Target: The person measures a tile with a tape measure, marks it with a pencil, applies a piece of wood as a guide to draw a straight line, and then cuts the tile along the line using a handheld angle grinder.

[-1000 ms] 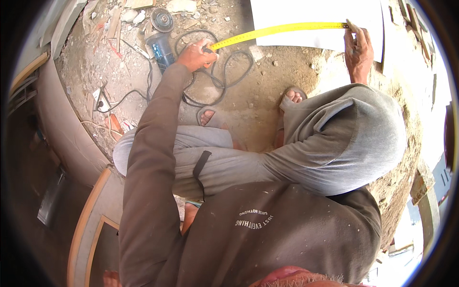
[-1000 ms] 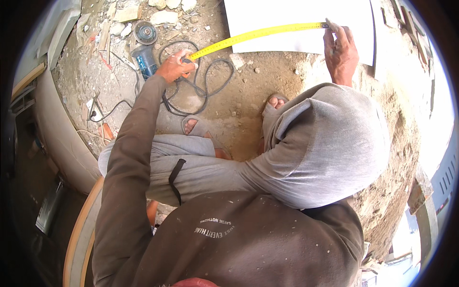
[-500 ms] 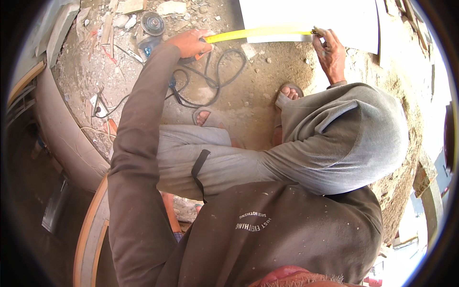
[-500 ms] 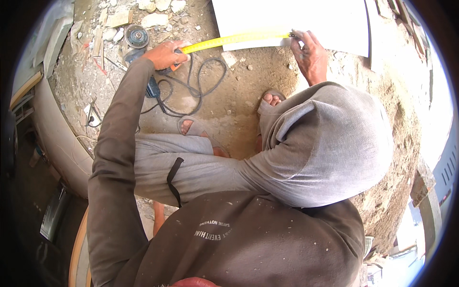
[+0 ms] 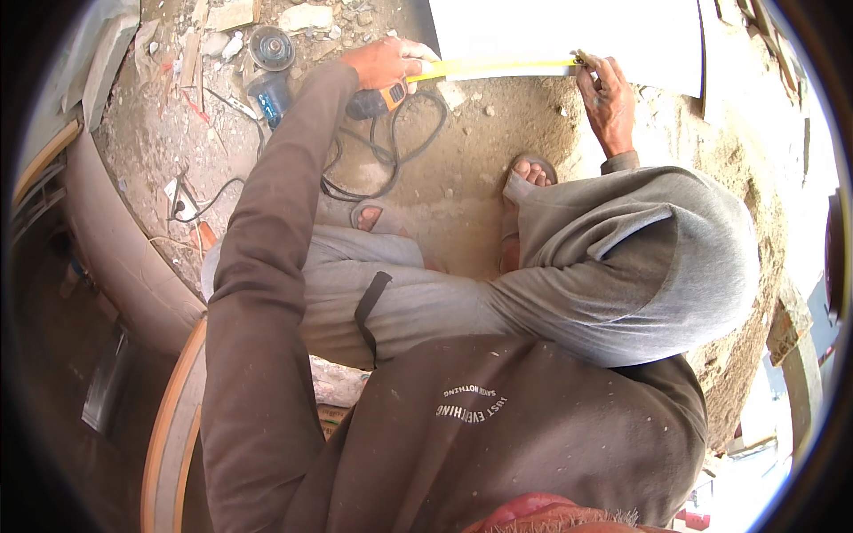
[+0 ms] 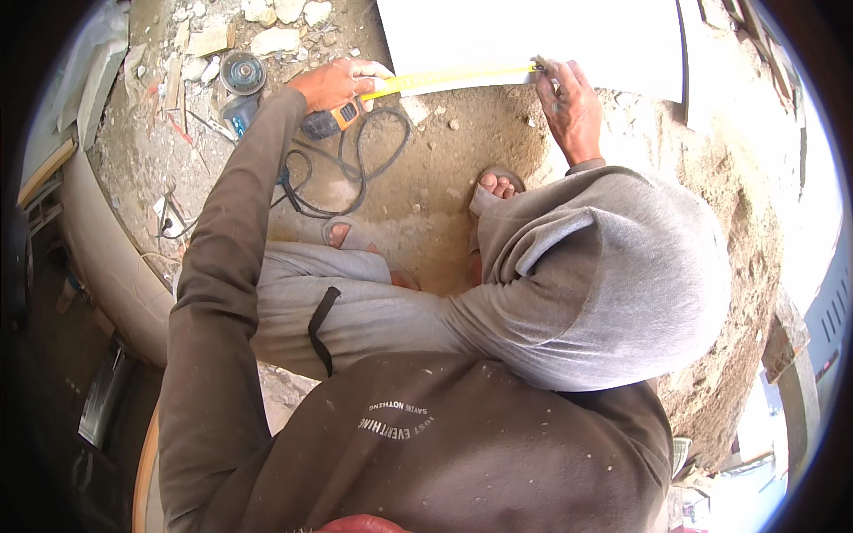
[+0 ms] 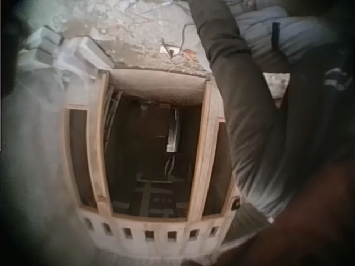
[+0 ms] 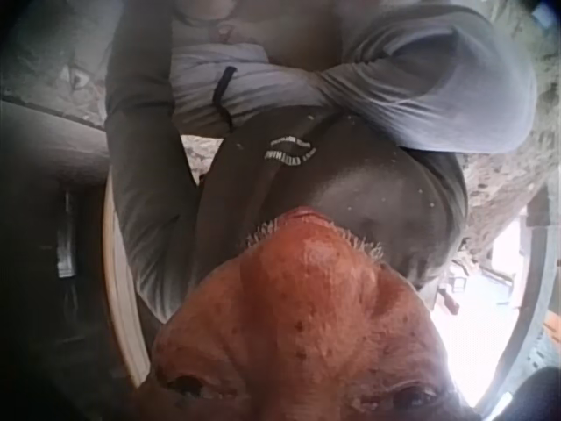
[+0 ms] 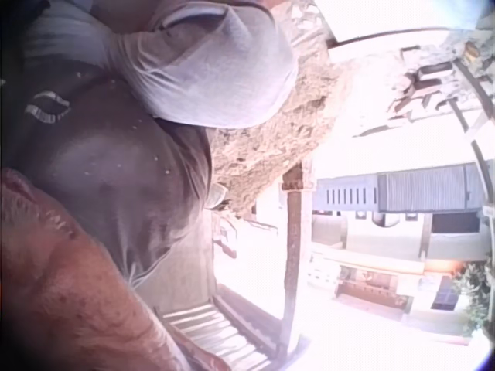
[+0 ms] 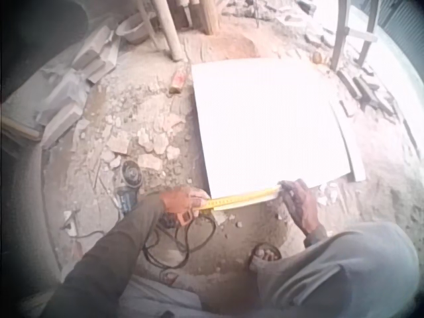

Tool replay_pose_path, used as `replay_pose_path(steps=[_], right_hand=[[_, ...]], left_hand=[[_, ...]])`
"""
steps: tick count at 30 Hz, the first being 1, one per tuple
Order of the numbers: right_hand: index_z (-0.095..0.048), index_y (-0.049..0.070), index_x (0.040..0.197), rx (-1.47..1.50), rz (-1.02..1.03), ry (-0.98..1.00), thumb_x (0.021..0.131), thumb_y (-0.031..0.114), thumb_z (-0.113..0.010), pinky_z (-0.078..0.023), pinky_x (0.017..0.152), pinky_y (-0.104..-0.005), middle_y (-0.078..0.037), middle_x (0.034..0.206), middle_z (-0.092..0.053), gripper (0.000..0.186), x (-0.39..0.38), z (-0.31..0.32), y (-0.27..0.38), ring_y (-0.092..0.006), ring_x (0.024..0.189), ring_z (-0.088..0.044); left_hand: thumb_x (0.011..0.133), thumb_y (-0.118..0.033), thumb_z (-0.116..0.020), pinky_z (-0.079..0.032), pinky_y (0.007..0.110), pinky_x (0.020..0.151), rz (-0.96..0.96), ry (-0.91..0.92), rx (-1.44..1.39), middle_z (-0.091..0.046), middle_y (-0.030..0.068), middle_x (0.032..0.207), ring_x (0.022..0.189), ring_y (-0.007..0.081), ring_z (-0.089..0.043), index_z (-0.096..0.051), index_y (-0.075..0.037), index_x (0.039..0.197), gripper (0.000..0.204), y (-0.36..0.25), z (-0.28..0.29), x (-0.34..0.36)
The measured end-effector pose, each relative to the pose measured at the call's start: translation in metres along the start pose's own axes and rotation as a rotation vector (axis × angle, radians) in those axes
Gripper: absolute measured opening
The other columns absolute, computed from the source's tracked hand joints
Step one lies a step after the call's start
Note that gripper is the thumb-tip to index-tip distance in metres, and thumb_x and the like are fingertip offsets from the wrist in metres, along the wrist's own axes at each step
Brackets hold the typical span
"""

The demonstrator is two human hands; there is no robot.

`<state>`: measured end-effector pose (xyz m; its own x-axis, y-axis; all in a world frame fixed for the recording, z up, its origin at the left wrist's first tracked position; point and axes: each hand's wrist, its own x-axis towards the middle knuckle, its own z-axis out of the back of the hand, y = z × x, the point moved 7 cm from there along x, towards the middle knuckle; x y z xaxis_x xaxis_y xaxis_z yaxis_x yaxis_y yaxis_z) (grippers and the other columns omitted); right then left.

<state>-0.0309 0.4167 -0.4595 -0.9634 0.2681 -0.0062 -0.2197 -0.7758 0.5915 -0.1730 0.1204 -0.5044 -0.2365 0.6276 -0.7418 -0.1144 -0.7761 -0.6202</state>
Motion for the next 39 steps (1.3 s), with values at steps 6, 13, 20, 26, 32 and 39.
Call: replay_pose_path(steps=[6,13,20,26,32,39], right_hand=[[-0.068,0.017,0.127,-0.006,0.043,0.010,0.098,0.020,-0.068,-0.056,0.069,-0.0350,-0.005,0.100,-0.068,0.030,0.003,-0.007,-0.005,-0.0203,0.082,-0.066],[-0.059,0.010,0.141,0.143,-0.146,0.103,0.101,0.030,-0.066,-0.057,0.078,-0.0318,-0.005,0.114,-0.067,0.045,-0.009,0.004,-0.033,-0.0142,0.091,-0.063],[-0.056,0.008,0.145,0.442,-0.296,0.039,0.110,0.029,-0.050,-0.055,0.084,-0.0291,-0.008,0.108,-0.072,0.042,-0.041,0.019,-0.080,-0.0119,0.089,-0.062],[-0.049,0.013,0.152,0.271,-0.457,0.121,0.111,0.036,-0.047,-0.051,0.071,-0.0280,-0.003,0.086,-0.069,0.047,-0.056,0.035,-0.073,-0.0092,0.071,-0.055],[-0.055,0.002,0.138,0.293,-0.559,0.097,0.110,0.035,-0.048,-0.045,0.060,-0.0242,-0.002,0.079,-0.062,0.044,-0.072,0.032,-0.102,-0.0059,0.064,-0.047],[-0.057,-0.001,0.133,0.198,-0.494,0.116,0.110,0.031,-0.045,-0.051,0.075,-0.0330,-0.006,0.084,-0.062,0.041,-0.057,0.038,-0.068,-0.0137,0.076,-0.056]], left_hand=[[0.099,-0.024,-0.052,-0.051,0.040,0.091,-0.033,0.008,0.044,-0.076,0.0059,0.095,0.091,0.0168,-0.069,-0.069,-0.013,0.128,0.035,-0.004,0.002,0.003],[0.099,-0.027,-0.056,-0.050,0.033,0.073,-0.076,-0.030,0.037,-0.073,0.0042,0.087,0.081,0.0130,-0.065,-0.069,-0.011,0.124,0.033,-0.006,0.006,0.010],[0.096,-0.027,-0.056,-0.049,0.033,0.070,-0.141,-0.047,-0.012,-0.071,0.0037,0.084,0.077,0.0127,-0.063,-0.069,-0.009,0.125,0.036,0.004,0.002,0.017],[0.098,-0.027,-0.057,-0.048,0.031,0.066,-0.055,-0.075,-0.052,-0.069,0.0035,0.083,0.073,0.0114,-0.062,-0.069,-0.010,0.126,0.035,0.009,0.001,0.010],[0.099,-0.027,-0.056,-0.047,0.032,0.066,-0.116,-0.086,0.002,-0.069,0.0022,0.082,0.073,0.0118,-0.061,-0.068,-0.010,0.126,0.034,0.010,0.002,0.017],[0.099,-0.027,-0.055,-0.051,0.034,0.070,-0.188,-0.121,0.183,-0.069,0.0065,0.088,0.076,0.0144,-0.063,-0.067,-0.010,0.128,0.035,0.012,0.005,0.017]])
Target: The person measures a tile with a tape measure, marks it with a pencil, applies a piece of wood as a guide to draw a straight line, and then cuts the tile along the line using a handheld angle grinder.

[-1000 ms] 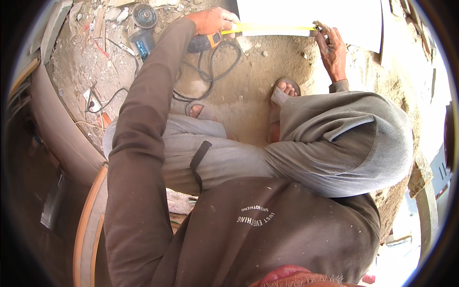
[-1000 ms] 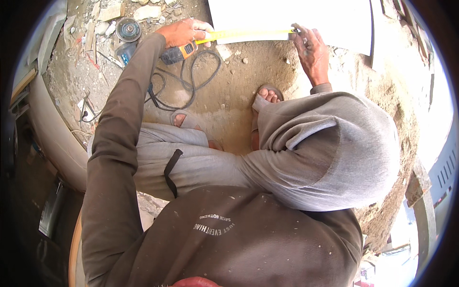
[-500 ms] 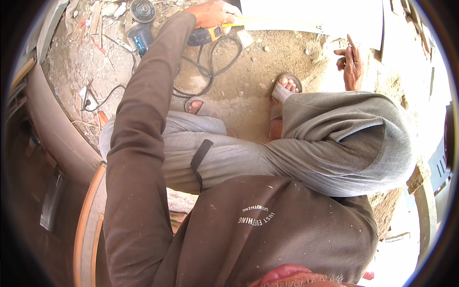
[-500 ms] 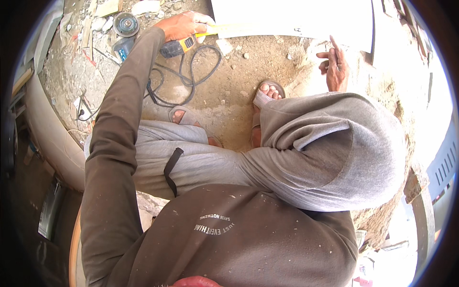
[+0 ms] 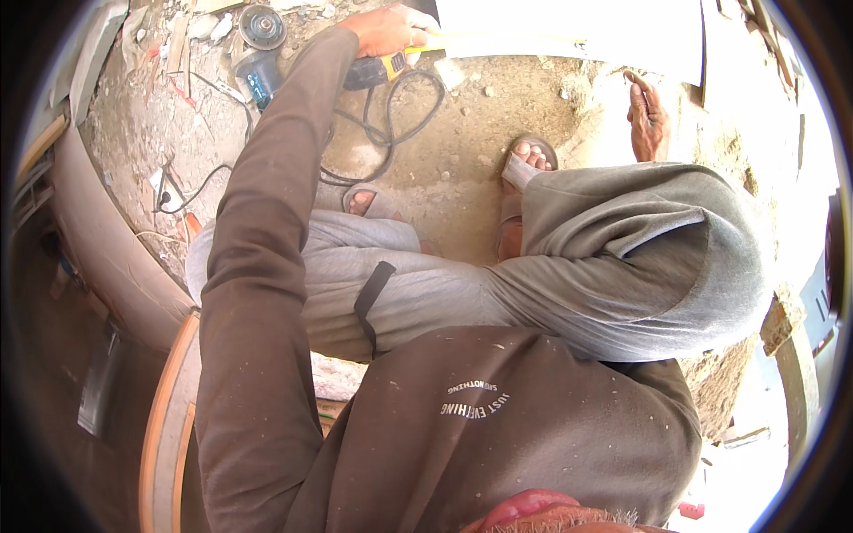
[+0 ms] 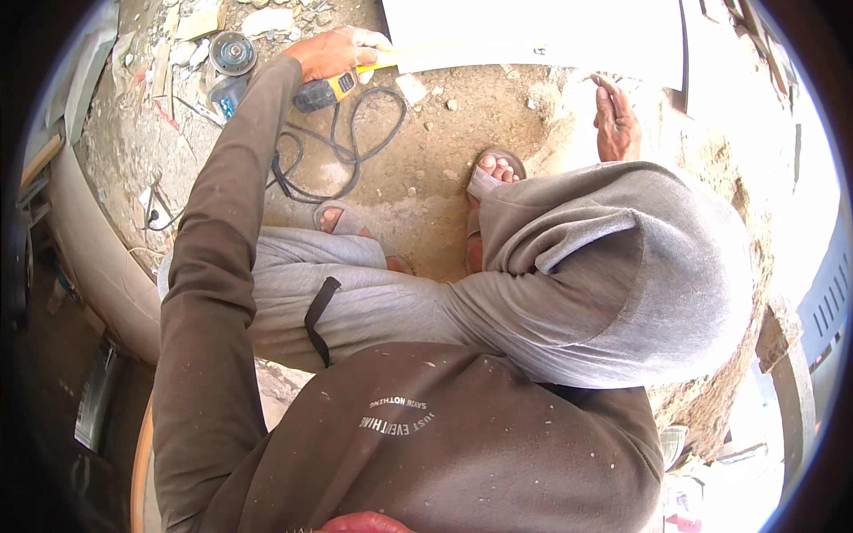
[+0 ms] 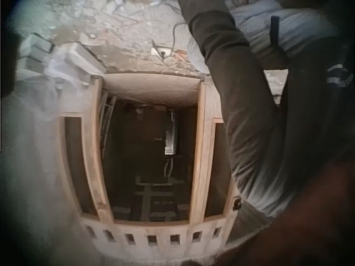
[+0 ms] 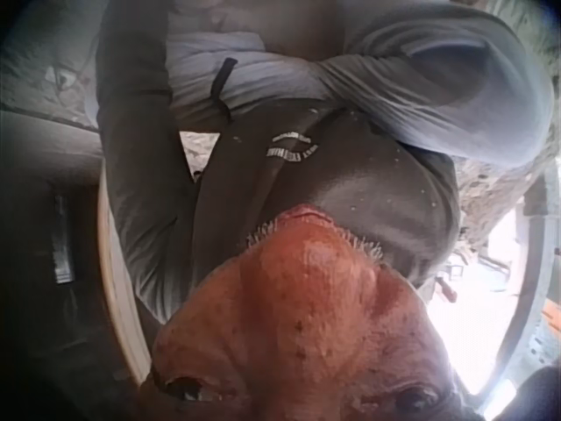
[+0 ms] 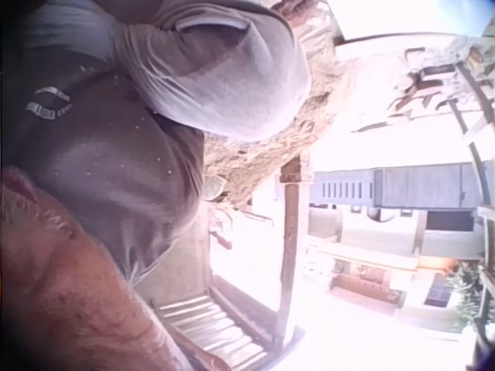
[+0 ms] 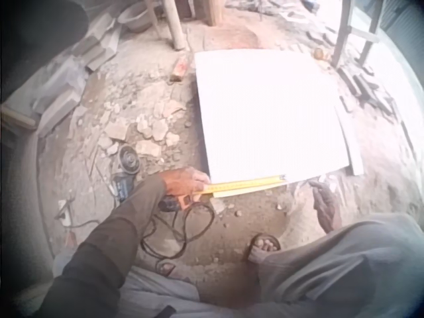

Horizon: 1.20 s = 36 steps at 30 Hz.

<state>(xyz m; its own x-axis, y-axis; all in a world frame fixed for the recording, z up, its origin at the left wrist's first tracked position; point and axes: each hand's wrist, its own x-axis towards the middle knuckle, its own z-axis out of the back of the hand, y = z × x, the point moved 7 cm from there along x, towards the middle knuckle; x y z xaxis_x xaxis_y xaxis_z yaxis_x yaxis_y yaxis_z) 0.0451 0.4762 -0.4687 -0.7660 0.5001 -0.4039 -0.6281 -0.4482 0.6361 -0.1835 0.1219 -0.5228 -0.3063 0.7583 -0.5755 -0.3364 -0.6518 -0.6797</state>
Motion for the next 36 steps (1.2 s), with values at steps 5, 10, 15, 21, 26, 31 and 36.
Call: replay_pose_path(steps=[5,10,15,21,26,31,36], right_hand=[[-0.062,0.004,0.125,0.021,0.101,-0.098,0.109,0.031,-0.049,-0.049,0.070,-0.0318,-0.002,0.078,-0.057,0.034,-0.007,0.001,0.003,-0.0118,0.070,-0.050],[-0.065,0.010,0.121,-0.108,-0.001,-0.099,0.108,0.033,-0.055,-0.057,0.085,-0.0398,-0.015,0.102,-0.075,0.028,-0.004,-0.013,0.037,-0.0259,0.097,-0.071],[-0.058,0.012,0.120,-0.293,0.156,-0.146,0.108,0.029,-0.048,-0.059,0.074,-0.0438,-0.018,0.093,-0.076,0.023,0.000,-0.023,0.068,-0.0343,0.081,-0.075],[-0.057,0.011,0.114,-0.329,0.177,-0.077,0.107,0.028,-0.050,-0.056,0.067,-0.0466,-0.017,0.078,-0.073,0.020,0.013,-0.041,0.067,-0.0352,0.068,-0.071],[-0.056,0.010,0.115,-0.326,0.209,-0.065,0.106,0.027,-0.051,-0.054,0.064,-0.0481,-0.017,0.072,-0.070,0.019,0.012,-0.050,0.075,-0.0354,0.063,-0.069],[-0.058,0.011,0.115,-0.294,0.255,-0.097,0.104,0.024,-0.056,-0.048,0.055,-0.0427,-0.014,0.066,-0.066,0.018,0.013,-0.049,0.069,-0.0303,0.056,-0.064],[-0.060,0.011,0.115,-0.303,0.300,-0.118,0.104,0.023,-0.056,-0.047,0.053,-0.0417,-0.012,0.064,-0.064,0.017,0.012,-0.051,0.071,-0.0282,0.053,-0.063]], left_hand=[[0.102,-0.031,-0.053,-0.055,0.037,0.080,0.130,0.118,-0.032,-0.074,0.0035,0.099,0.086,0.0169,-0.069,-0.070,-0.011,0.127,0.036,-0.032,0.005,-0.002],[0.101,-0.034,-0.052,-0.054,0.038,0.072,0.173,0.030,-0.235,-0.070,0.0037,0.088,0.075,0.0157,-0.065,-0.068,-0.010,0.127,0.039,-0.029,0.007,-0.016],[0.102,-0.031,-0.053,-0.049,0.030,0.066,0.209,0.134,-0.174,-0.064,0.0017,0.083,0.074,0.0107,-0.063,-0.066,-0.008,0.124,0.034,-0.032,0.006,-0.010],[0.103,-0.029,-0.053,-0.046,0.029,0.069,0.217,0.125,-0.236,-0.062,-0.0006,0.081,0.074,0.0083,-0.060,-0.067,-0.009,0.122,0.031,-0.029,0.002,-0.013],[0.102,-0.030,-0.054,-0.047,0.028,0.071,0.219,0.108,-0.210,-0.064,-0.0011,0.083,0.076,0.0078,-0.060,-0.067,-0.011,0.125,0.033,-0.027,0.000,-0.016],[0.101,-0.031,-0.052,-0.046,0.028,0.073,0.229,0.095,-0.148,-0.065,-0.0018,0.076,0.074,0.0081,-0.059,-0.066,-0.013,0.130,0.037,-0.030,0.002,-0.014],[0.101,-0.031,-0.052,-0.045,0.029,0.070,0.235,0.086,-0.186,-0.064,-0.0019,0.076,0.072,0.0084,-0.058,-0.066,-0.012,0.129,0.037,-0.024,-0.001,-0.015]])
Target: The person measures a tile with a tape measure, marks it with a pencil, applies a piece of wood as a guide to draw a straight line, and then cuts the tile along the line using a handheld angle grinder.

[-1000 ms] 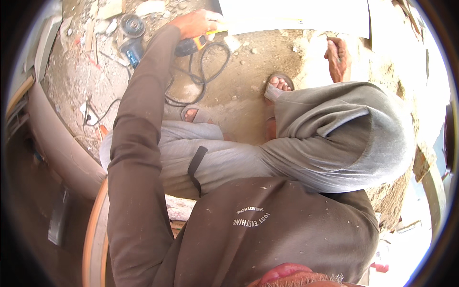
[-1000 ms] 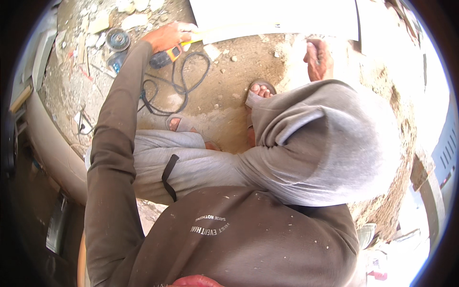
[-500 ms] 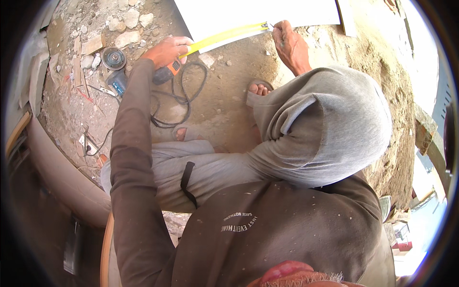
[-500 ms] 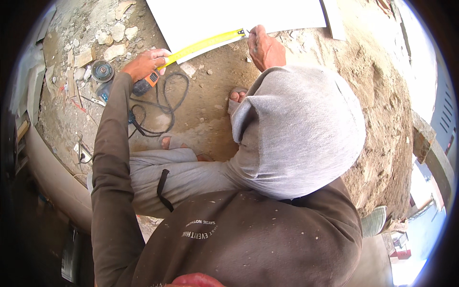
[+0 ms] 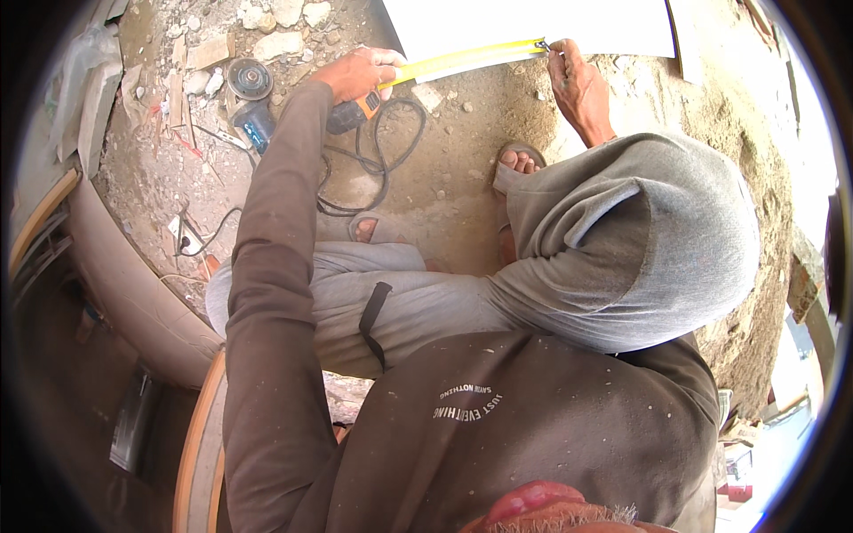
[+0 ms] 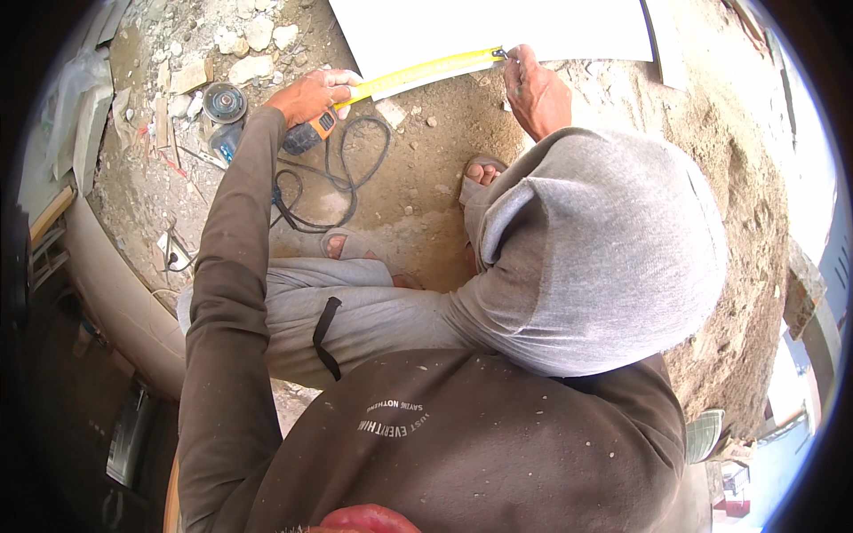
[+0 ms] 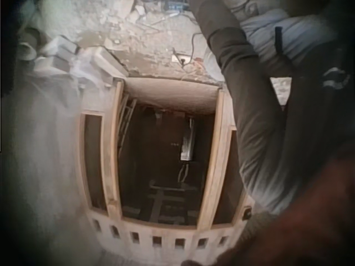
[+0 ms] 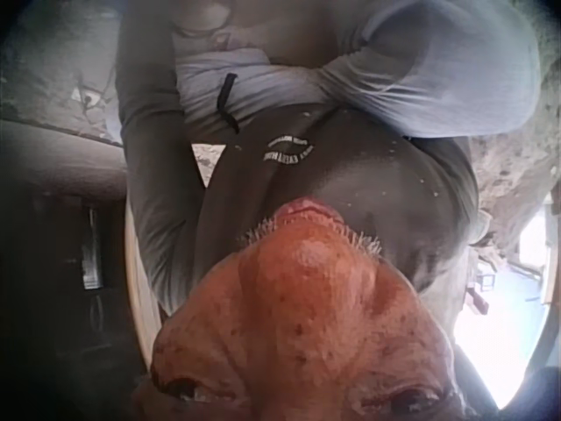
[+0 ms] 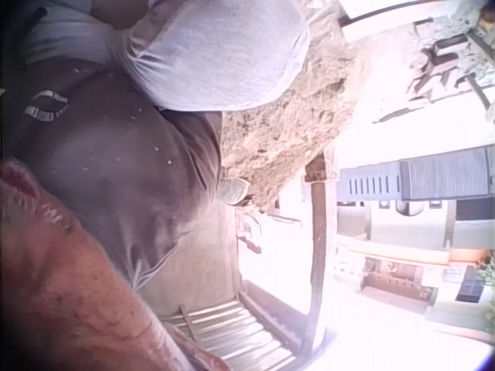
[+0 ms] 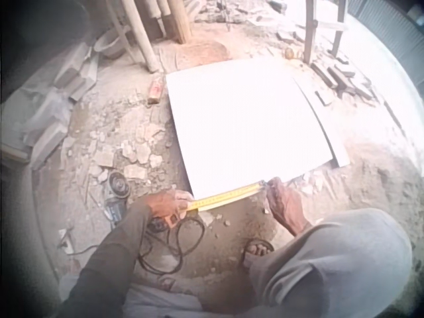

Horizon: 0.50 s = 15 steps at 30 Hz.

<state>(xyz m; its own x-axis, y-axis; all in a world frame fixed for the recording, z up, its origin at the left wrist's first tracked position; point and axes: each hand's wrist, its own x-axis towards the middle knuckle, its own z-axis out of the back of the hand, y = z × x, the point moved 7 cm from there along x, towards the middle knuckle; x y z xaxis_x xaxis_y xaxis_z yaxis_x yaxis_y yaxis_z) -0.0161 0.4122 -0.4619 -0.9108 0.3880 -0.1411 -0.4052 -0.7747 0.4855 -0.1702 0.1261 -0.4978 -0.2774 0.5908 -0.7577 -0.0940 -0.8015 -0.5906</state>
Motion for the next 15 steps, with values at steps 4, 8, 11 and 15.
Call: replay_pose_path(steps=[4,8,11,15], right_hand=[[-0.060,0.010,0.115,-0.015,0.005,-0.010,0.104,0.021,-0.056,-0.045,0.050,-0.0400,-0.011,0.062,-0.064,0.016,-0.001,0.001,-0.001,-0.0255,0.051,-0.061],[-0.059,0.014,0.119,-0.074,-0.096,0.091,0.107,0.029,-0.051,-0.056,0.065,-0.0465,-0.016,0.078,-0.073,0.021,0.000,-0.007,-0.003,-0.0341,0.068,-0.072],[-0.059,0.009,0.114,-0.116,0.019,-0.004,0.105,0.019,-0.056,-0.051,0.050,-0.0392,-0.012,0.065,-0.066,0.014,-0.002,-0.006,-0.005,-0.0247,0.052,-0.064],[-0.058,0.009,0.111,-0.083,0.081,-0.073,0.103,0.018,-0.057,-0.050,0.051,-0.0422,-0.014,0.065,-0.066,0.012,-0.002,-0.001,0.003,-0.0301,0.054,-0.065]], left_hand=[[0.101,-0.030,-0.053,-0.046,0.030,0.069,-0.010,-0.004,0.031,-0.064,-0.0006,0.077,0.072,0.0092,-0.059,-0.067,-0.011,0.127,0.035,-0.006,0.002,0.000],[0.100,-0.030,-0.054,-0.048,0.031,0.070,-0.019,-0.015,0.033,-0.064,0.0015,0.079,0.073,0.0113,-0.061,-0.067,-0.009,0.123,0.034,-0.001,0.004,0.002],[0.100,-0.030,-0.055,-0.049,0.031,0.072,-0.002,-0.004,0.026,-0.064,0.0021,0.079,0.074,0.0126,-0.061,-0.067,-0.006,0.120,0.033,-0.016,0.002,-0.002],[0.100,-0.028,-0.056,-0.047,0.030,0.070,-0.018,0.016,-0.018,-0.065,0.0016,0.080,0.073,0.0113,-0.060,-0.067,-0.005,0.120,0.033,-0.009,0.002,-0.001]])
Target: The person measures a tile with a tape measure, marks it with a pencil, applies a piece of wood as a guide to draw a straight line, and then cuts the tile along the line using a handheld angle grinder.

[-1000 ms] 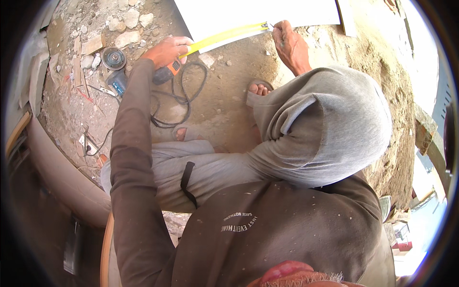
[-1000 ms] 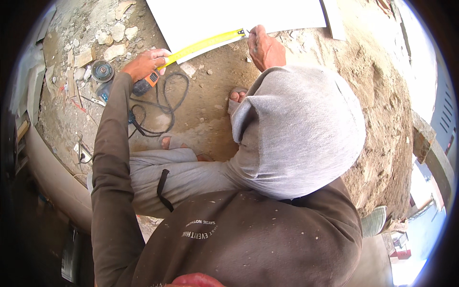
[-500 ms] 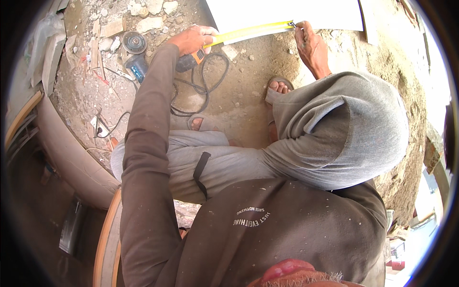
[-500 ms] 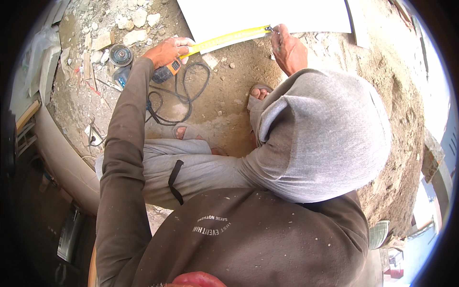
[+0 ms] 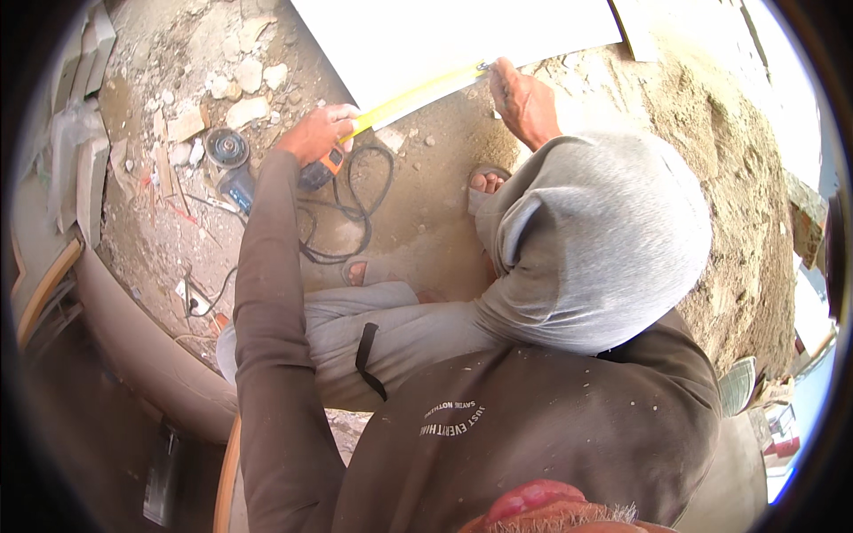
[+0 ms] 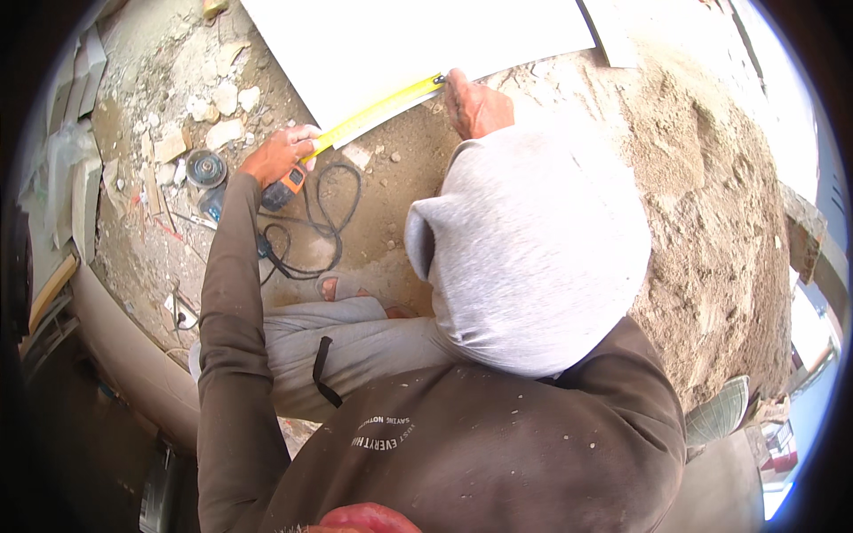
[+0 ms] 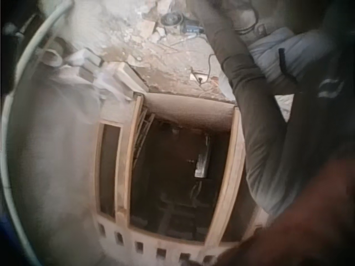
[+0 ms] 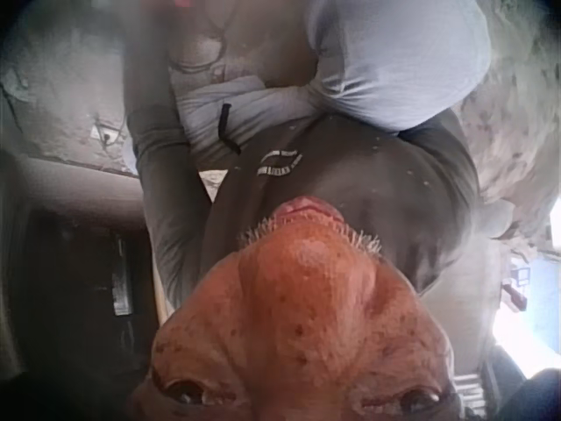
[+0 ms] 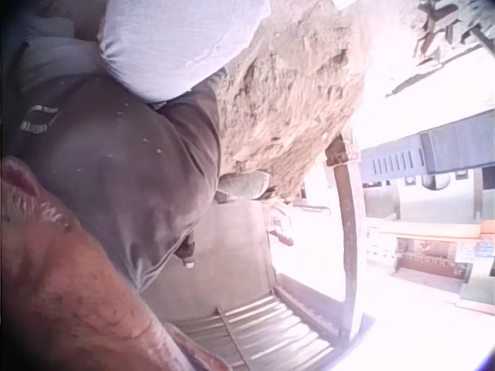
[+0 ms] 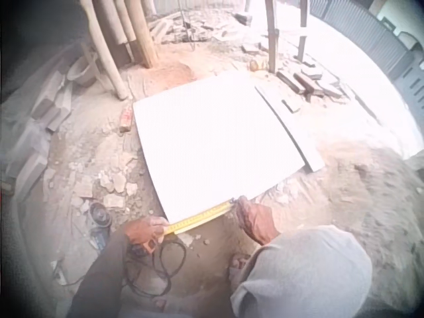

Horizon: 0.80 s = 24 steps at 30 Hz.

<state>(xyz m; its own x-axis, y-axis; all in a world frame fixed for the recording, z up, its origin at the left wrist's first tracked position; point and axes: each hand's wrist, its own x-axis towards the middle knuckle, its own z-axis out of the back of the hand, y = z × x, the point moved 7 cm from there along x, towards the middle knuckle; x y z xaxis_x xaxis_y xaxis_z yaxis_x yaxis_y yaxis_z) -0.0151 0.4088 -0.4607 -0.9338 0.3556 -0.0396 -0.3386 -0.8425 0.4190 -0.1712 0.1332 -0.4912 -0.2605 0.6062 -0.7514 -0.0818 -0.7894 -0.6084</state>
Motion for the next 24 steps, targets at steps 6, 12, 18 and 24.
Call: replay_pose_path(steps=[6,12,18,24], right_hand=[[-0.054,0.010,0.112,0.055,-0.075,0.034,0.103,0.017,-0.054,-0.048,0.049,-0.0431,-0.014,0.062,-0.061,0.011,-0.009,-0.007,-0.008,-0.0320,0.051,-0.061],[-0.050,0.010,0.109,0.053,-0.015,0.039,0.103,0.015,-0.052,-0.045,0.045,-0.0429,-0.013,0.059,-0.057,0.008,-0.005,-0.008,-0.004,-0.0302,0.048,-0.058],[-0.049,0.009,0.107,0.040,-0.011,0.000,0.102,0.015,-0.053,-0.044,0.045,-0.0439,-0.012,0.058,-0.057,0.008,-0.004,-0.007,-0.002,-0.0309,0.046,-0.056],[-0.048,0.010,0.105,0.018,-0.024,0.056,0.102,0.014,-0.051,-0.043,0.045,-0.0433,-0.011,0.057,-0.056,0.006,-0.004,-0.008,-0.004,-0.0286,0.045,-0.054]], left_hand=[[0.099,-0.027,-0.056,-0.045,0.029,0.070,0.028,-0.004,0.015,-0.066,0.0006,0.078,0.073,0.0107,-0.057,-0.068,-0.006,0.121,0.033,-0.001,-0.001,-0.001],[0.099,-0.029,-0.055,-0.045,0.030,0.069,0.044,-0.027,0.047,-0.066,0.0001,0.078,0.072,0.0111,-0.057,-0.068,-0.007,0.120,0.034,0.001,0.001,-0.001],[0.098,-0.030,-0.056,-0.046,0.030,0.069,0.019,-0.029,0.022,-0.066,0.0001,0.078,0.071,0.0112,-0.057,-0.069,-0.007,0.119,0.033,-0.002,-0.001,-0.001],[0.099,-0.030,-0.056,-0.045,0.028,0.065,0.022,-0.017,-0.016,-0.066,-0.0010,0.078,0.070,0.0092,-0.056,-0.068,-0.008,0.121,0.033,0.000,-0.003,-0.003]])
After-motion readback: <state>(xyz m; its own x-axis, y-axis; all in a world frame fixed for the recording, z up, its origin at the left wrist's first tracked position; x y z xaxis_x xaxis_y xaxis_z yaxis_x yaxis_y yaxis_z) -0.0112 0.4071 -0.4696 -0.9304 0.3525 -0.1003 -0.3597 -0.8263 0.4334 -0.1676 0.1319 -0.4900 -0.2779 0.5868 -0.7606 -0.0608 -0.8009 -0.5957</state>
